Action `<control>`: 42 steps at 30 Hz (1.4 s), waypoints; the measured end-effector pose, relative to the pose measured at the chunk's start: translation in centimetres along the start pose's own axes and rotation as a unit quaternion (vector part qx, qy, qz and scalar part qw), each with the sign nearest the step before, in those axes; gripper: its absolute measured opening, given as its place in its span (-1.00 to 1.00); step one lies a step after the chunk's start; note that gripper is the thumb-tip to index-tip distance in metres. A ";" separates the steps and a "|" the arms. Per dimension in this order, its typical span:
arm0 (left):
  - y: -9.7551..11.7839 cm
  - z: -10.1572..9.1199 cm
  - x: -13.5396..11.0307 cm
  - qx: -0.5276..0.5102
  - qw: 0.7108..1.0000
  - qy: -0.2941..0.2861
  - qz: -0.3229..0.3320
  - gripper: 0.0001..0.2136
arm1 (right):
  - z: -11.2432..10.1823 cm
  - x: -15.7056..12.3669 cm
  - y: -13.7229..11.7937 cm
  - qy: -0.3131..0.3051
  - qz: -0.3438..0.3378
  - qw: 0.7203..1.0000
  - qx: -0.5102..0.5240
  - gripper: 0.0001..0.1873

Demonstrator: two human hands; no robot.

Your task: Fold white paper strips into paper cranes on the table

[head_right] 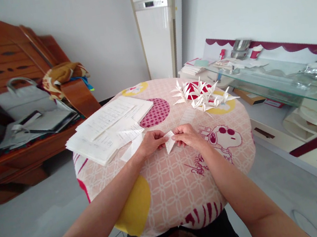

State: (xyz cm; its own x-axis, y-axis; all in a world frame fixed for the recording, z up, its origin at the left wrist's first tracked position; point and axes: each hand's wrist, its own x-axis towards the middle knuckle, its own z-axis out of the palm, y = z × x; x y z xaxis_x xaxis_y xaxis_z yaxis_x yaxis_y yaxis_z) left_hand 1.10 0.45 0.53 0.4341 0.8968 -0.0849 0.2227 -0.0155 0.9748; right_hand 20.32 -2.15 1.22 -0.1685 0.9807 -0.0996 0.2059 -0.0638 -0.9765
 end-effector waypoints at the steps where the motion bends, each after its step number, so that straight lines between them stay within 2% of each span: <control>1: 0.0 0.0 0.0 0.007 1.000 0.005 -0.004 -0.83 | 0.0 0.0 -0.1 -0.005 0.004 1.000 -0.002 -0.77; 9: 0.1 -0.2 0.1 0.048 0.999 -0.004 -0.003 -0.81 | 0.2 0.3 0.0 -0.011 -0.006 1.000 -0.017 -0.84; 13: 0.3 0.1 0.2 0.141 0.989 0.052 0.013 -0.82 | 0.5 0.5 0.2 0.026 -0.002 0.994 -0.108 -0.93; 15: 0.4 0.2 0.3 0.196 0.977 0.079 0.030 -0.85 | 0.7 0.6 0.0 0.056 -0.022 0.979 -0.195 -0.93; 18: 0.2 0.3 0.4 0.257 0.960 0.095 0.056 -0.90 | 1.0 0.7 -0.4 0.086 -0.052 0.936 -0.338 -0.91; 21: 0.0 0.3 0.5 0.290 0.948 0.109 0.072 -0.88 | 1.2 0.7 -0.5 0.088 -0.056 0.906 -0.409 -0.90; 29: -0.1 -0.7 0.9 0.296 0.947 0.081 0.092 -0.87 | 1.6 0.4 0.0 0.100 -0.084 0.886 -0.445 -0.87; 35: -0.2 -0.6 1.1 0.314 0.939 0.068 0.121 -0.93 | 1.7 0.4 -0.3 0.096 -0.069 0.885 -0.450 -0.90; 38: -0.4 -0.5 1.1 0.332 0.931 0.060 0.140 -0.94 | 1.7 0.4 -0.2 0.091 -0.080 0.881 -0.457 -0.88; 42: -0.5 -0.6 0.8 0.371 0.911 0.045 0.173 -0.95 | 1.7 0.1 0.3 0.076 -0.104 0.860 -0.495 -0.84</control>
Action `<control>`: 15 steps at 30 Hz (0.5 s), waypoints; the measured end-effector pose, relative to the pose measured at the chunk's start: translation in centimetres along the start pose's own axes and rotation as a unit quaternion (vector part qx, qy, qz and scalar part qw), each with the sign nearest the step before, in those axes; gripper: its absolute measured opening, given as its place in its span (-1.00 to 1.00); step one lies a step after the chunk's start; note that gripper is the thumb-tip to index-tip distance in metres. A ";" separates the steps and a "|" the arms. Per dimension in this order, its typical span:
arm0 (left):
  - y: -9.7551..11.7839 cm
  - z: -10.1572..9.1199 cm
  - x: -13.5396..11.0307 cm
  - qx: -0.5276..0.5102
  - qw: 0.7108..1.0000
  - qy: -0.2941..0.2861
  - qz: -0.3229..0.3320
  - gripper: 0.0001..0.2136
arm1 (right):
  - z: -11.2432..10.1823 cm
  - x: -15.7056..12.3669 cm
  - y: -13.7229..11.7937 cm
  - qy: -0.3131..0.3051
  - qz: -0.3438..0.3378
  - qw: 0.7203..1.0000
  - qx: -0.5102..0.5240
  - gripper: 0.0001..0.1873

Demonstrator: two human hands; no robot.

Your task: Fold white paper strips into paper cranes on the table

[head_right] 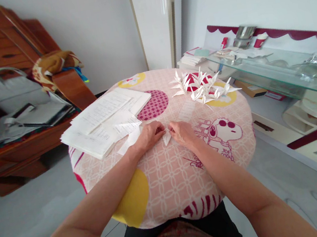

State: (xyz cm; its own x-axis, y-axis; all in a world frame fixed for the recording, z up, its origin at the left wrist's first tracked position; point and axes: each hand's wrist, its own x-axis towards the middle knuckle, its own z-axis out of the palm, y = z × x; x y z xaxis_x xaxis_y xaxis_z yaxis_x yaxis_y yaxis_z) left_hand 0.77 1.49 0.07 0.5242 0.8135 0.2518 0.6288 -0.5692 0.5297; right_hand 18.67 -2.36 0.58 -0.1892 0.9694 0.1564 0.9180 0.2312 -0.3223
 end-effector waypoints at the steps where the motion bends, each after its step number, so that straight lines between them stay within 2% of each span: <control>1: 0.0 -0.1 -0.1 0.010 1.000 -0.005 0.014 -0.94 | 0.1 -0.1 0.1 0.000 -0.009 1.000 -0.010 -0.83; 4: 0.0 -0.3 -0.5 0.047 0.997 -0.020 0.049 -0.89 | 0.5 -0.4 0.3 0.008 -0.039 0.999 -0.024 -0.79; 8: 0.1 -0.4 -1.2 0.090 0.993 -0.035 0.062 -0.82 | 0.7 -0.6 0.5 0.014 -0.066 0.998 -0.016 -0.76; 15: 0.0 -0.6 -2.1 0.076 0.994 -0.050 0.065 -0.76 | 0.3 -0.7 0.5 0.000 -0.074 0.997 -0.003 -0.74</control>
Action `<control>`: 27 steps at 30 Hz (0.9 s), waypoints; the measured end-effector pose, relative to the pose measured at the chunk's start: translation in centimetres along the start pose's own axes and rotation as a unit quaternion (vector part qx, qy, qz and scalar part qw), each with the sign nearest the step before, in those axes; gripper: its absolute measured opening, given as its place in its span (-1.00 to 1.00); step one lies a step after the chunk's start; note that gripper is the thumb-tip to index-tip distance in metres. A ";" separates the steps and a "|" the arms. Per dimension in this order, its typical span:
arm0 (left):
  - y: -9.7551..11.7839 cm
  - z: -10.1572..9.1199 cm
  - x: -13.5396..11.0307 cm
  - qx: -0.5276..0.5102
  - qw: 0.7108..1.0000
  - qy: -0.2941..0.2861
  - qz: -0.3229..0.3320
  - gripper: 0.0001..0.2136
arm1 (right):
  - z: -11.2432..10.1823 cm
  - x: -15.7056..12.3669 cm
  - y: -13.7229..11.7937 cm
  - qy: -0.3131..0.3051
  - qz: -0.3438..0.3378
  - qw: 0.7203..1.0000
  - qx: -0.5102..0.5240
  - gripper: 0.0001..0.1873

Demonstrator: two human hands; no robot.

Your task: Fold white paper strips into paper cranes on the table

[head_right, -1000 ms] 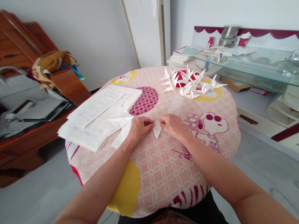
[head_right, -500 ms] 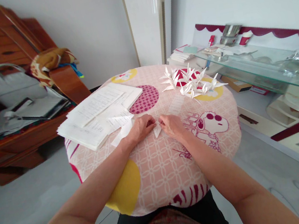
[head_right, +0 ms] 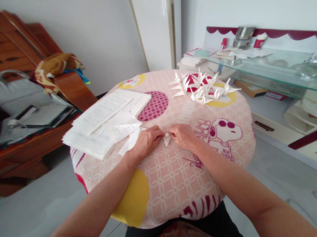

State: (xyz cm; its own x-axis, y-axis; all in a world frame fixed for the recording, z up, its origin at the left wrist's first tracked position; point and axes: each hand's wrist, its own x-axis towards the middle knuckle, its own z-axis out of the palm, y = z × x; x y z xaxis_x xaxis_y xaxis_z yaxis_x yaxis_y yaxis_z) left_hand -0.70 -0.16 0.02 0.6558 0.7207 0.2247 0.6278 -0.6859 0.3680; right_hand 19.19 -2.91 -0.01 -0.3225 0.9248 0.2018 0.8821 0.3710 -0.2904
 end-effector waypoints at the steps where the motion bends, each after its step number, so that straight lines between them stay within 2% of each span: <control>1: 0.0 -0.1 0.0 -0.004 1.000 -0.003 -0.003 -0.76 | -0.1 0.0 0.0 -0.004 -0.004 1.000 -0.006 -0.73; 6: 0.6 -0.2 0.7 -0.022 0.996 0.028 -0.082 -0.79 | -0.3 0.0 -0.3 -0.022 -0.014 0.999 -0.021 -0.73; 10: 1.2 -0.1 1.5 -0.011 0.991 0.023 -0.129 -0.86 | -0.5 0.1 -0.4 -0.015 -0.006 1.000 -0.004 -0.76; 14: 1.3 -0.2 1.9 -0.015 0.991 0.001 -0.131 -0.92 | -0.6 0.3 -0.6 0.001 0.023 0.999 0.034 -0.82; 17: 1.1 -0.1 1.7 -0.039 0.990 0.008 -0.133 -0.91 | -0.8 0.4 -0.6 0.008 0.061 0.995 0.077 -0.88; 22: 1.2 0.3 0.9 -0.073 0.988 0.038 -0.128 -0.89 | -1.3 0.3 -0.5 -0.012 0.043 0.990 0.132 -0.92; 25: 1.5 0.3 0.5 -0.108 0.985 0.047 -0.129 -0.95 | -1.1 0.3 0.1 -0.020 0.058 0.975 0.214 -0.93; 27: 1.5 0.3 0.5 -0.173 0.974 0.060 -0.130 -0.95 | -0.7 0.4 0.6 -0.017 0.079 0.952 0.295 -0.92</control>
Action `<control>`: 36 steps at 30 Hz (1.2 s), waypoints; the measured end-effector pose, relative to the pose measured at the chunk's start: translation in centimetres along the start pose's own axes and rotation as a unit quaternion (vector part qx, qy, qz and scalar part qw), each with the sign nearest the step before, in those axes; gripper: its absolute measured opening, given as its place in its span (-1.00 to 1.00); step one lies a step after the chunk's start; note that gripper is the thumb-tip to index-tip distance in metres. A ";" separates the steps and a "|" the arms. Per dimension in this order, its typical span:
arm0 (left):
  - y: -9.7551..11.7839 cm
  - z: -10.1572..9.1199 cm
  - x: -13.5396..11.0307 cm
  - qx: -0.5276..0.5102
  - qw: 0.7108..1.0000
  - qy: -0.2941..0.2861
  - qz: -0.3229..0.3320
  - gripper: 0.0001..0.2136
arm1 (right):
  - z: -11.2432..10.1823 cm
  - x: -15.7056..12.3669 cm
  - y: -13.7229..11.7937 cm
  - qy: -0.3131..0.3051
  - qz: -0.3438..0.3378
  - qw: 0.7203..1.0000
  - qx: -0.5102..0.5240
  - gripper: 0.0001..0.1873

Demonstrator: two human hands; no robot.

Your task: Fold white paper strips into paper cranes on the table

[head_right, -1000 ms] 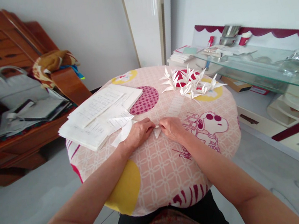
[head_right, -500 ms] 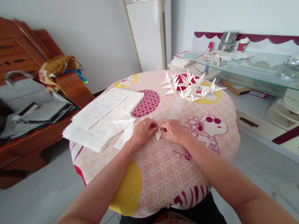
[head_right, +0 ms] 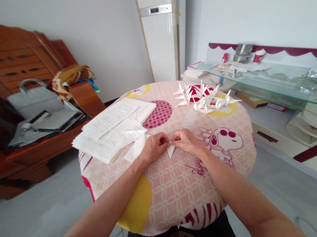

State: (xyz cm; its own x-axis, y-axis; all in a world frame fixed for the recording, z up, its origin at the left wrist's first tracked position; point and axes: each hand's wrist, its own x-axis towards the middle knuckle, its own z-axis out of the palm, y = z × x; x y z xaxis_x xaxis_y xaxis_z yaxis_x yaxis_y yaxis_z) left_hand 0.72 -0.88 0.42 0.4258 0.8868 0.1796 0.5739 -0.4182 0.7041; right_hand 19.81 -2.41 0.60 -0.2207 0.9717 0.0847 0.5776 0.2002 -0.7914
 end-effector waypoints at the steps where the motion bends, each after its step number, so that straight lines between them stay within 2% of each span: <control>1: -0.1 0.0 0.1 -0.046 0.999 0.008 -0.003 -0.91 | 0.0 0.1 0.2 -0.002 0.008 0.999 0.043 -0.90; 3: -0.3 0.0 0.4 -0.152 0.988 0.027 -0.011 -0.81 | 0.1 0.2 0.5 0.007 0.022 0.993 0.112 -0.84; 6: -0.7 0.1 0.8 -0.287 0.957 0.024 -0.039 -0.74 | 0.2 0.2 0.2 0.035 0.023 0.984 0.171 -0.77; 10: -0.6 0.1 0.8 -0.377 0.924 0.035 -0.056 -0.67 | 0.3 0.0 -0.5 0.038 0.014 0.977 0.210 -0.70; 15: 0.1 0.0 0.6 -0.399 0.914 0.061 -0.037 -0.66 | 0.4 0.0 -0.4 0.027 -0.001 0.980 0.199 -0.58; 21: 0.0 0.1 0.6 -0.413 0.909 0.046 -0.039 -0.67 | 0.3 -0.1 -0.8 0.008 0.016 0.976 0.219 -0.59; 24: -0.1 0.3 0.6 -0.422 0.905 0.039 -0.046 -0.66 | 0.6 -0.2 -1.2 0.026 0.022 0.976 0.215 -0.62; 30: 0.4 0.1 0.5 -0.467 0.879 0.014 -0.096 -0.69 | 0.7 -0.3 -1.4 0.084 -0.008 0.983 0.160 -0.69; 33: 0.8 -0.3 0.4 -0.478 0.869 -0.012 -0.128 -0.86 | 0.4 -0.3 -1.3 0.071 -0.023 0.986 0.150 -0.68; 36: 1.0 -0.6 0.4 -0.476 0.864 -0.035 -0.160 -0.90 | 0.1 -0.4 -1.1 0.035 -0.024 0.987 0.156 -0.68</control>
State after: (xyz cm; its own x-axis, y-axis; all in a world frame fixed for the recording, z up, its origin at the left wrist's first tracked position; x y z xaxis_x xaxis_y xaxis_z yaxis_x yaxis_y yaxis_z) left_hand 1.07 -0.87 1.63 0.4128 0.8988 -0.1476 -0.1500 0.2269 0.9623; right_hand 19.16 -3.03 1.35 -0.1813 0.9704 0.1592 0.2961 0.2083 -0.9322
